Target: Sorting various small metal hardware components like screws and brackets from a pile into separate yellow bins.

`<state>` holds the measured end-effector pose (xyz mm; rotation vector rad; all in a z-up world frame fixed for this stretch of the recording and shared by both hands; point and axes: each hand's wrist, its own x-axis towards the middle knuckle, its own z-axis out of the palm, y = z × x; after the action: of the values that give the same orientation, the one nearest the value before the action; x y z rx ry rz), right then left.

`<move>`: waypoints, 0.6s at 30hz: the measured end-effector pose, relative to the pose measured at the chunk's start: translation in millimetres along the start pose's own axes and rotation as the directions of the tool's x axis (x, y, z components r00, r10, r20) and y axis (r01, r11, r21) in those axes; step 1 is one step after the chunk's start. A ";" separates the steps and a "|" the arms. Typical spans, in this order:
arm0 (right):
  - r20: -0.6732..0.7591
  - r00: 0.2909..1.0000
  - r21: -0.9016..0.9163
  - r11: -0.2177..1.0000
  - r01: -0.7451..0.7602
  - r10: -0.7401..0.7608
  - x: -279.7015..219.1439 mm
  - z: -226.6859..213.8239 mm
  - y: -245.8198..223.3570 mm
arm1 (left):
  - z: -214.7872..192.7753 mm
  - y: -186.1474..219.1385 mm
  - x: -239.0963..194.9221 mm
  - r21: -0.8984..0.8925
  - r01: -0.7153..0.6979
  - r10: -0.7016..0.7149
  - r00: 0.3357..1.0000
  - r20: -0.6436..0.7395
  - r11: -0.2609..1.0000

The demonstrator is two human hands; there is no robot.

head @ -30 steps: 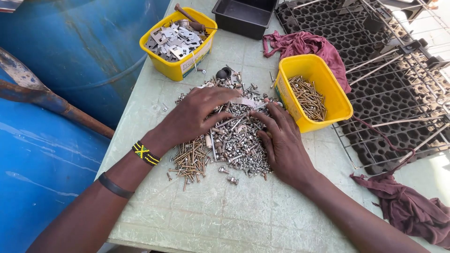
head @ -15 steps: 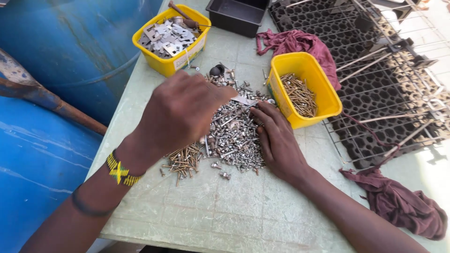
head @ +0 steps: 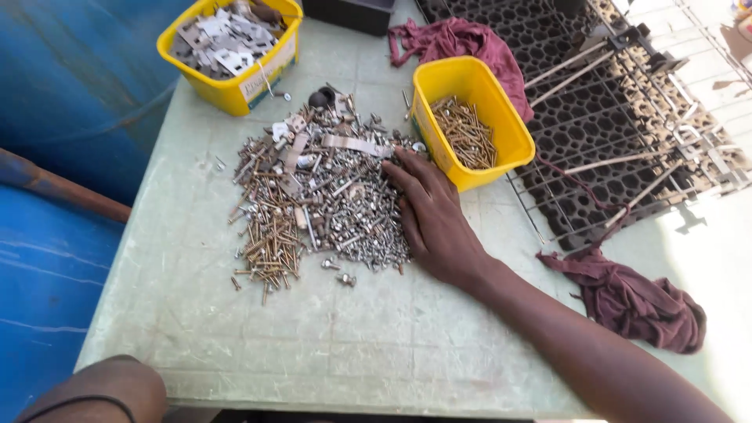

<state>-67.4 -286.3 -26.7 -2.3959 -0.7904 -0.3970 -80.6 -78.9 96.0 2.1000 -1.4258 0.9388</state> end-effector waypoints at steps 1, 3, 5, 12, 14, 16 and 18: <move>-0.008 1.000 0.003 1.000 0.012 -0.012 -0.7 -1.6 2.6 | 0.6 -6.8 -1.2 0.011 0.002 -0.002 1.000 0.010 1.000; -0.001 1.000 0.010 1.000 0.013 -0.013 -1.2 1.3 3.7 | -2.8 -19.3 -7.3 0.042 0.011 -0.013 0.999 0.045 0.999; -0.004 1.000 0.024 1.000 0.019 -0.019 0.0 0.9 -1.1 | 0.3 -32.7 -15.5 0.054 0.025 -0.029 0.997 0.075 0.998; 0.004 1.000 0.004 1.000 0.000 0.000 -3.0 -1.8 -1.7 | 31.3 -48.1 -16.7 -0.005 0.019 -0.018 0.991 0.135 1.000; 0.006 1.000 0.014 1.000 -0.007 0.007 -2.2 -1.5 -3.7 | 39.2 -51.9 -14.2 -0.022 0.014 -0.011 0.989 0.149 1.000; 0.010 1.000 0.018 1.000 -0.018 0.018 -2.6 -3.1 -3.4 | 50.0 -54.7 -10.5 -0.043 0.009 -0.002 0.987 0.159 0.999; -0.005 1.000 0.054 0.998 0.016 -0.015 -0.1 -1.1 -4.7 | 57.1 -57.2 -12.0 -0.054 0.019 -0.009 0.985 0.170 0.998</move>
<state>-70.5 -283.9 -23.8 -2.3392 -0.8078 -0.3827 -13.8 -88.3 49.8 2.1892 -1.4989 0.7206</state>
